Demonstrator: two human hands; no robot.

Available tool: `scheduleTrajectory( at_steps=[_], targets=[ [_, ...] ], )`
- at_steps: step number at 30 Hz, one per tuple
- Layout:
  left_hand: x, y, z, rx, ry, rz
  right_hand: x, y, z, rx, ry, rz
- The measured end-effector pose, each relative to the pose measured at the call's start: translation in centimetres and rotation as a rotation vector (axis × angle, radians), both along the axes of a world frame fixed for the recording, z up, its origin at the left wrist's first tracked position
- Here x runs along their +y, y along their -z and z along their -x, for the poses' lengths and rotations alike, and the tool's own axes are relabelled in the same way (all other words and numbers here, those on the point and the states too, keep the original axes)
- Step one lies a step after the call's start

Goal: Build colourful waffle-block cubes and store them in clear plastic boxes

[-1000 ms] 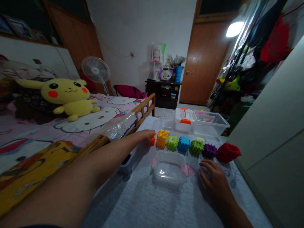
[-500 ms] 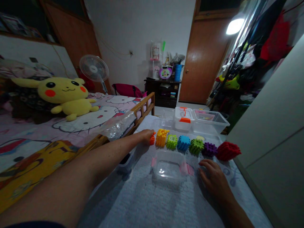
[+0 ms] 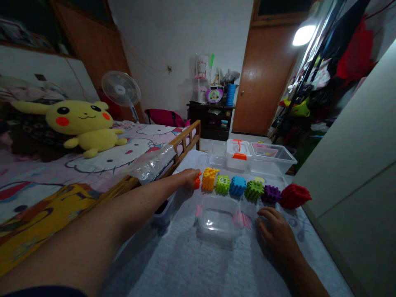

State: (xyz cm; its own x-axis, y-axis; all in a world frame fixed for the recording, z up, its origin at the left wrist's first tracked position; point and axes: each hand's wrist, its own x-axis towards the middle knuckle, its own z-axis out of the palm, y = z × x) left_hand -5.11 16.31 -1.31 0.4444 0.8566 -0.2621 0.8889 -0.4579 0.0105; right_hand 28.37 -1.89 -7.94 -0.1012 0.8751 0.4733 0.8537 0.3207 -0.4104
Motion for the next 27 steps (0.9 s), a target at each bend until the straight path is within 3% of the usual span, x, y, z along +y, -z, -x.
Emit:
scheduleTrajectory(
  at_steps=[8, 16, 20, 23, 27],
  targets=[
    [-0.1, -1.2, 0.1, -0.001, -0.010, 0.005, -0.1, -0.1, 0.0, 0.030, -0.003, 0.002],
    [-0.9, -5.3, 1.7, -0.053, 0.026, -0.007, -0.1, -0.3, 0.2, 0.036, -0.010, -0.004],
    [-3.6, -8.6, 2.9, -0.161, 0.065, -0.034, -0.1, -0.4, 0.3, 0.017, -0.016, 0.008],
    [-6.8, -10.7, 2.4, -0.269, 0.172, -0.027, -0.1, -0.4, 0.3, 0.010, -0.015, 0.001],
    [-10.5, -11.8, -0.3, -0.328, 0.289, 0.047, -0.1, -0.5, 0.4, 0.037, -0.015, -0.007]
  ],
)
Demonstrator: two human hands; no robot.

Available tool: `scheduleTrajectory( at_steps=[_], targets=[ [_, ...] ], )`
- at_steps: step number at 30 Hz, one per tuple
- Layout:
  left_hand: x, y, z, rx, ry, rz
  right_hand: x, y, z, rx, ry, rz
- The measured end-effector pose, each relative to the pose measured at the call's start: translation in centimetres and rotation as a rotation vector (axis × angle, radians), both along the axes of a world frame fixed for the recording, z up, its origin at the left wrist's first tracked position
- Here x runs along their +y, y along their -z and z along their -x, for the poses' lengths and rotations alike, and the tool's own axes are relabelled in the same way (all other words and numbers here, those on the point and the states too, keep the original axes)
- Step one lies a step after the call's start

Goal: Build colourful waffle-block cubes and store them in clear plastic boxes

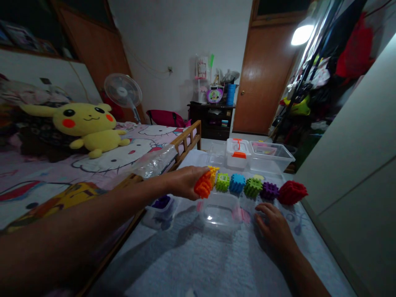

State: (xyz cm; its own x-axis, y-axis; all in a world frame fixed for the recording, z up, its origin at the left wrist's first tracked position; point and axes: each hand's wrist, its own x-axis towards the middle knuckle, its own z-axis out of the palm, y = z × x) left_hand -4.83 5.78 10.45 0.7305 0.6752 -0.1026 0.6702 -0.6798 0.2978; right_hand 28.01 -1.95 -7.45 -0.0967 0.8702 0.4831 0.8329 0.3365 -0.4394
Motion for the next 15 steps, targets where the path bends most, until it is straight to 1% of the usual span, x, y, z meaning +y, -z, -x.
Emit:
scheduleTrajectory(
  at_steps=[3, 7, 10, 12, 15],
  targets=[
    [-1.1, 0.8, -2.3, 0.023, 0.059, 0.051, 0.0, -0.1, 0.0, 0.015, 0.009, -0.001],
    [-0.8, 3.0, -4.9, 0.068, 0.119, 0.050, 0.0, -0.2, -0.1, 0.014, 0.015, 0.007],
    [-0.6, 4.5, -6.3, 0.130, 0.151, 0.067, 0.0, -0.2, 0.0, 0.012, 0.005, 0.003],
    [-0.7, 5.0, -7.0, 0.168, 0.161, 0.071, -0.1, -0.2, 0.1, 0.013, 0.000, 0.001],
    [-0.8, 5.2, -7.2, 0.157, 0.173, 0.069, -0.2, -0.4, 0.2, 0.015, -0.008, 0.013]
  ],
)
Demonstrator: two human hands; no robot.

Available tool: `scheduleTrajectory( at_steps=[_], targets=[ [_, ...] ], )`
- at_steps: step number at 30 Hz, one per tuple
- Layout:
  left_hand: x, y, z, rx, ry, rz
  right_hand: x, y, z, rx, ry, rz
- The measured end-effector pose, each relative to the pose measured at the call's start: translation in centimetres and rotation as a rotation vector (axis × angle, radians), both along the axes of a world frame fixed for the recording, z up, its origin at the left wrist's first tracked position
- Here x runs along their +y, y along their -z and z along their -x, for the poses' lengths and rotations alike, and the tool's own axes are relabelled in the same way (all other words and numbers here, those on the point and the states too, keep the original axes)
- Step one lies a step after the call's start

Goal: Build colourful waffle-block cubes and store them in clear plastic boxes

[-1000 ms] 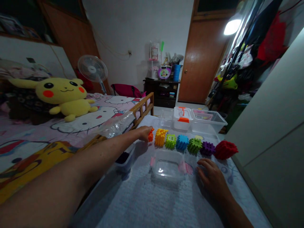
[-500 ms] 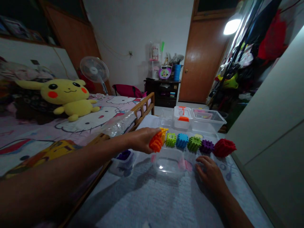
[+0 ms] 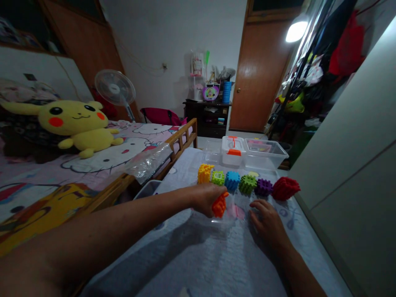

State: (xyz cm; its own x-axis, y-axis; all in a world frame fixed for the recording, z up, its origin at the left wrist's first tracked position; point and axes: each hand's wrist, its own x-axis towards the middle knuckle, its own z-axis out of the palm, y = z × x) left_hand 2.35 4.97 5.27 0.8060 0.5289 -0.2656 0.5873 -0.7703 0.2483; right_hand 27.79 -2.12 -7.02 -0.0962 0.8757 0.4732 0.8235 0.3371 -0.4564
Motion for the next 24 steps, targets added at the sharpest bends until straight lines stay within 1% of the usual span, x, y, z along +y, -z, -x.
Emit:
scheduleTrajectory(
  at_steps=[4, 7, 13, 19, 21, 24],
  targets=[
    [0.0, -0.2, 0.6, -0.070, 0.002, 0.007, -0.1, -0.2, 0.1, 0.003, -0.003, 0.019],
    [-0.2, -0.2, 0.6, -0.051, -0.009, 0.004, 0.0, -0.3, 0.2, 0.007, -0.001, 0.020],
    [-0.6, 0.7, -1.0, 0.034, 0.006, -0.039, 0.0, -0.2, 0.1, 0.014, 0.006, 0.000],
    [-0.2, 0.9, -2.1, 0.135, 0.033, -0.033, 0.0, -0.1, 0.1, -0.002, 0.003, 0.021],
    [-0.2, 1.2, -2.3, 0.150, 0.050, -0.026, 0.0, -0.1, 0.1, 0.000, -0.005, 0.024],
    [-0.2, 2.2, -2.5, 0.125, 0.068, 0.002, 0.0, -0.2, 0.2, 0.006, -0.012, 0.023]
  ],
)
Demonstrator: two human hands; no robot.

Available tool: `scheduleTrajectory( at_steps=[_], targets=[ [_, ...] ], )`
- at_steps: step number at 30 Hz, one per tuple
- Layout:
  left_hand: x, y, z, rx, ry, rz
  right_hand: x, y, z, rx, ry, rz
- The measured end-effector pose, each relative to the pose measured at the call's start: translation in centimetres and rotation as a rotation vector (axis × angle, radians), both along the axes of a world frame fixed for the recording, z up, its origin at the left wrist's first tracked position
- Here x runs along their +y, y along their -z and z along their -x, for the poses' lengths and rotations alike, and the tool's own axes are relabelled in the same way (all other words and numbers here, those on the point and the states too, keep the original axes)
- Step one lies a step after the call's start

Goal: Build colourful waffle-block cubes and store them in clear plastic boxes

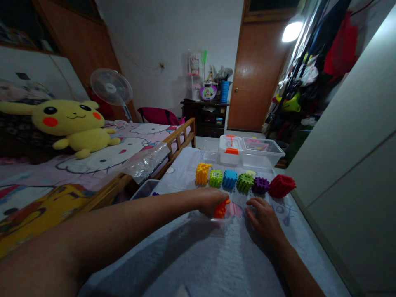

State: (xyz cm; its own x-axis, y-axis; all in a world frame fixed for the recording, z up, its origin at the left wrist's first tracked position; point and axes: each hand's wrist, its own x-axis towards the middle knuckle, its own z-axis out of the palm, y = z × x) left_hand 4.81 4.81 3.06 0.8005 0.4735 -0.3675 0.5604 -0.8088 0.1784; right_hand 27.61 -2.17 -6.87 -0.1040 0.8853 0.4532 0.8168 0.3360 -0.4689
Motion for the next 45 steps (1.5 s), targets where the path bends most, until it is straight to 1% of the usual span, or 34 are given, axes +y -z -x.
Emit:
scheduleTrajectory(
  at_steps=[3, 6, 8, 13, 17, 20, 22, 24, 26, 29, 33, 36, 38, 40, 43, 45],
  targets=[
    [0.2, 1.1, 0.2, -0.040, 0.003, 0.007, 0.0, -0.1, 0.1, 0.007, -0.003, 0.003],
    [0.5, 1.6, 0.4, -0.035, 0.016, -0.003, -0.1, -0.2, 0.2, 0.010, -0.002, 0.004],
    [0.6, 1.4, 0.4, -0.020, 0.019, 0.007, -0.2, -0.3, 0.2, 0.009, 0.003, 0.006],
    [0.7, 0.4, 0.2, 0.011, 0.000, 0.060, -0.2, -0.3, 0.3, 0.000, 0.004, 0.011],
    [0.5, 0.3, 0.3, 0.007, -0.011, 0.050, -0.1, 0.0, 0.2, -0.007, -0.003, 0.015],
    [0.4, 0.3, 0.2, -0.025, -0.020, 0.044, 0.0, 0.1, 0.1, 0.006, -0.004, -0.019],
    [0.3, 0.3, 0.2, -0.019, -0.023, 0.044, -0.1, -0.1, 0.3, 0.027, -0.005, -0.080],
    [0.3, 0.3, 0.1, -0.006, -0.023, 0.054, -0.5, -0.7, 0.7, 0.049, -0.027, -0.152],
    [0.3, 0.2, 0.1, -0.014, -0.017, 0.072, -1.0, -1.6, 1.5, 0.056, -0.080, -0.194],
    [0.4, 0.4, 0.3, -0.043, -0.018, 0.102, -1.8, -2.5, 3.0, 0.021, -0.176, -0.176],
    [0.6, 0.6, 0.5, -0.091, -0.046, 0.168, -2.1, -2.5, 4.4, -0.036, -0.232, -0.122],
    [0.9, 0.1, 0.9, -0.093, -0.080, 0.213, -2.0, -2.1, 4.6, -0.050, -0.245, -0.106],
    [0.9, -0.5, 1.3, -0.112, -0.104, 0.231, -2.0, -2.0, 4.5, -0.049, -0.246, -0.111],
    [0.5, -1.3, 1.9, -0.160, -0.125, 0.217, -2.0, -2.1, 4.5, -0.039, -0.246, -0.120],
    [-0.6, -2.4, 2.7, -0.223, -0.169, 0.098, -2.0, -2.2, 4.5, -0.023, -0.243, -0.123],
    [-1.4, -2.8, 3.2, -0.197, -0.233, -0.019, -2.0, -2.2, 4.5, -0.019, -0.243, -0.118]
  ],
)
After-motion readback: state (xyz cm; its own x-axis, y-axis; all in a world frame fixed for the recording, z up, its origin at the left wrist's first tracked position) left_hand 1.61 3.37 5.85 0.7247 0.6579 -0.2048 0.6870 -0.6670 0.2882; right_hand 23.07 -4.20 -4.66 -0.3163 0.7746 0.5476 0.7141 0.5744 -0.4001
